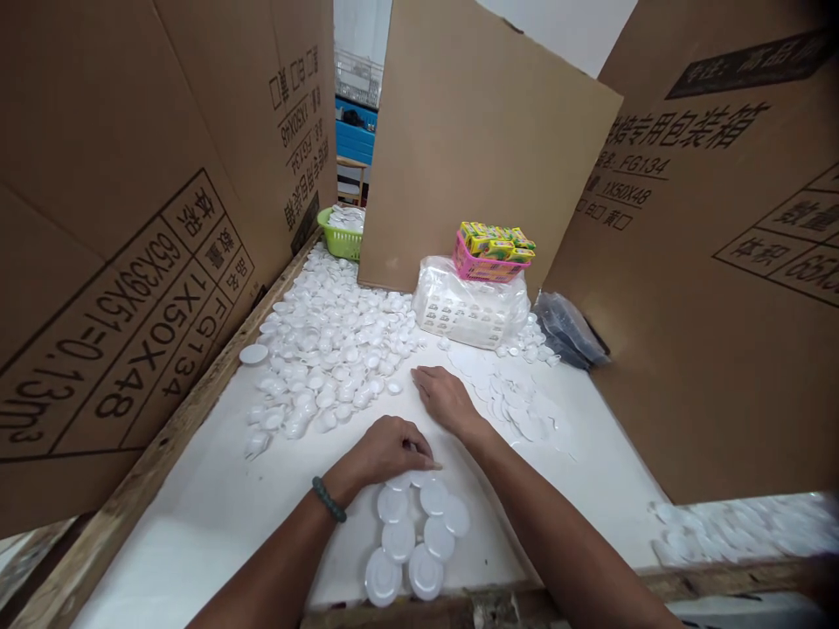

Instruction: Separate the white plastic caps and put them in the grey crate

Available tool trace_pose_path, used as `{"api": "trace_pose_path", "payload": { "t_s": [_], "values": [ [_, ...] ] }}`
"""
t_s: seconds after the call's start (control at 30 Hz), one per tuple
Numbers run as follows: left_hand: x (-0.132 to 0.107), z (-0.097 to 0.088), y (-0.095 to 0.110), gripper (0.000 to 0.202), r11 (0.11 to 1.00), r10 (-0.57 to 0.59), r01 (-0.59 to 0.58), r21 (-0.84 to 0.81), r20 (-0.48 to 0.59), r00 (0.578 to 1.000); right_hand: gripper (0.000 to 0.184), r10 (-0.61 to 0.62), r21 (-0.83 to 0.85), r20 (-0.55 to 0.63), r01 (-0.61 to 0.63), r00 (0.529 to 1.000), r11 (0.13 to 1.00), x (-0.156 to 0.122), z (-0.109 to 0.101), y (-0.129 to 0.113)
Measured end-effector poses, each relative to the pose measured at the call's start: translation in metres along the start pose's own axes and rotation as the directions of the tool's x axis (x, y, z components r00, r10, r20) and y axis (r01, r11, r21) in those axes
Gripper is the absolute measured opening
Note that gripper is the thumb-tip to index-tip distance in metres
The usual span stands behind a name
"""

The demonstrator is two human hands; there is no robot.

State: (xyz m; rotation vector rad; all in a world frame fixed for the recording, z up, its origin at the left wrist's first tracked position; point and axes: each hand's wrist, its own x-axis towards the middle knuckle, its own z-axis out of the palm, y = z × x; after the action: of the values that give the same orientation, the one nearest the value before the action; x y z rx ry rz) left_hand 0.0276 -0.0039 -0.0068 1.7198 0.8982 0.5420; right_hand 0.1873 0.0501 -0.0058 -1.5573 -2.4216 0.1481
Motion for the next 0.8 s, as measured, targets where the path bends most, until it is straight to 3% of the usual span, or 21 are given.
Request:
{"api": "trace_pose_path", "payload": {
  "t_s": [0.13, 0.27, 0.33, 0.43, 0.57, 0.7, 0.8],
  "values": [
    [0.002, 0.002, -0.003, 0.025, 1.0, -0.005, 0.006, 0.022, -0.043, 0.999, 0.034, 0.167, 0.12, -0.052, -0.16, 0.985, 0.98, -0.01, -0.003, 0.004],
    [0.004, 0.003, -0.005, 0.031, 0.998, -0.005, 0.011, 0.063, -0.099, 0.995, 0.028, 0.278, 0.338, 0.037, -0.274, 0.96, 0.9, -0.021, -0.012, 0.004],
    [0.005, 0.004, -0.006, 0.034, 0.997, -0.01, 0.019, 0.08, -0.113, 0.994, 0.023, 0.258, 0.347, -0.002, -0.241, 0.966, 0.906, -0.02, -0.012, -0.001],
    [0.006, 0.004, -0.011, 0.038, 0.996, -0.009, 0.024, 0.091, -0.169, 0.986, 0.017, 0.144, 0.329, -0.111, -0.1, 0.983, 0.939, -0.009, -0.005, -0.015],
    [0.01, 0.002, -0.018, 0.037, 0.996, -0.027, 0.048, 0.072, -0.264, 0.964, 0.007, -0.028, 0.261, -0.085, 0.05, 0.996, 0.964, 0.009, 0.006, -0.024],
    [0.013, -0.001, -0.02, 0.025, 0.992, -0.003, 0.054, 0.112, -0.416, 0.909, 0.014, 0.011, 0.189, -0.157, 0.019, 0.988, 0.982, 0.0, -0.004, -0.007],
    [0.015, -0.001, -0.017, 0.021, 0.981, 0.011, 0.078, 0.18, -0.449, 0.893, 0.015, 0.04, 0.099, -0.145, -0.026, 0.989, 0.995, -0.021, -0.017, 0.01]
  ]
}}
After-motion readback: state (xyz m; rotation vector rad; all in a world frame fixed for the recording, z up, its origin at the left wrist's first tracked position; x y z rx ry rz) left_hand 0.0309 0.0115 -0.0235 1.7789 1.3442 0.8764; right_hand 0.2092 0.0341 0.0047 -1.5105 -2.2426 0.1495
